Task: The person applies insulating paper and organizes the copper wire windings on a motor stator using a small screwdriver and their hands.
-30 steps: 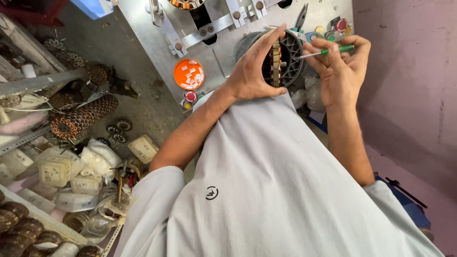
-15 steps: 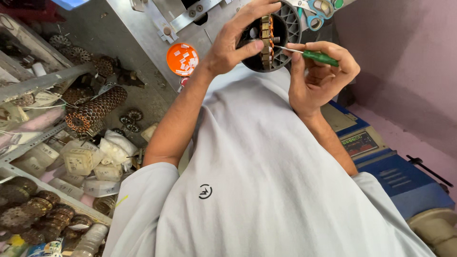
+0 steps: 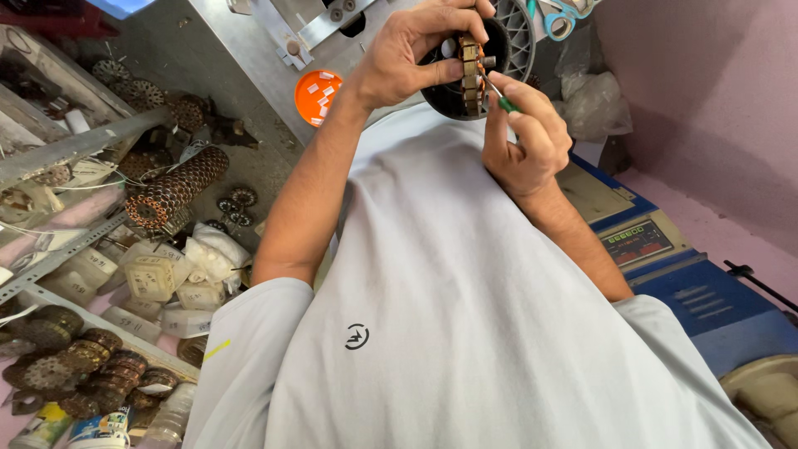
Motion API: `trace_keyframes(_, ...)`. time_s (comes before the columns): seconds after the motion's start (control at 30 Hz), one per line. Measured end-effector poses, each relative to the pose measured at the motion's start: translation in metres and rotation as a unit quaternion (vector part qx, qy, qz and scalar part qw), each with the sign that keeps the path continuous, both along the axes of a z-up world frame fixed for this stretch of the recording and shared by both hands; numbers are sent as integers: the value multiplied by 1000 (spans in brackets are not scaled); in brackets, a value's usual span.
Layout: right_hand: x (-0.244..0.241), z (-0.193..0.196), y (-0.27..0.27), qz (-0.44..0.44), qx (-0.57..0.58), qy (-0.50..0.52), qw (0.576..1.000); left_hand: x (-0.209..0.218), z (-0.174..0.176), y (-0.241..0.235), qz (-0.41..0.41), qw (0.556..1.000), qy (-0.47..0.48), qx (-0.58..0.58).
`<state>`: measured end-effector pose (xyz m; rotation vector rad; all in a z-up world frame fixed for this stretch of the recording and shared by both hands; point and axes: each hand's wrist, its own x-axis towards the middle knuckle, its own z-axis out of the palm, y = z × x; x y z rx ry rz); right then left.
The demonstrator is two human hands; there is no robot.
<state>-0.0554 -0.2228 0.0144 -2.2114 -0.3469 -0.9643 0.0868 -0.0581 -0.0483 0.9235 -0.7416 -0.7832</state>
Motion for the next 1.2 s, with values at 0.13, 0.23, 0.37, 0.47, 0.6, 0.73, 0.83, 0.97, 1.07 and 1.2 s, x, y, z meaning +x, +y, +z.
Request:
trace_keyframes(0.13,5,14,4,-20,31,63,997,3,1,0,-6,1000,5,12)
trace_keyframes(0.23,11,33,-3,-3,84,172,981,4,3,0,-2,1000,3,11)
trace_keyframes(0.37,24,53,-16,39,74,274,958,5,6,0,-8,1000,11,-5)
trace_keyframes(0.47,23,58,-12,35,60,255,965,1,7,1,4,1000,7,-13)
trace_keyframes(0.6,15,52,-5,23,184,166,969,-2,6,2,36,999,-18,9)
trace_keyframes(0.73,23,43,-9,55,250,205,945,1,8,1,70,991,-108,44)
trace_keyframes(0.83,33,46,-17,77,266,244,930,0,14,1,90,984,-138,62)
trace_keyframes(0.97,58,54,-40,129,176,305,927,-2,18,-1,113,978,-160,74)
trace_keyframes(1.07,58,57,-41,143,144,310,929,-5,19,-2,124,977,-159,76)
trace_keyframes(1.2,41,56,-17,89,34,202,975,-7,26,0,125,978,-135,101)
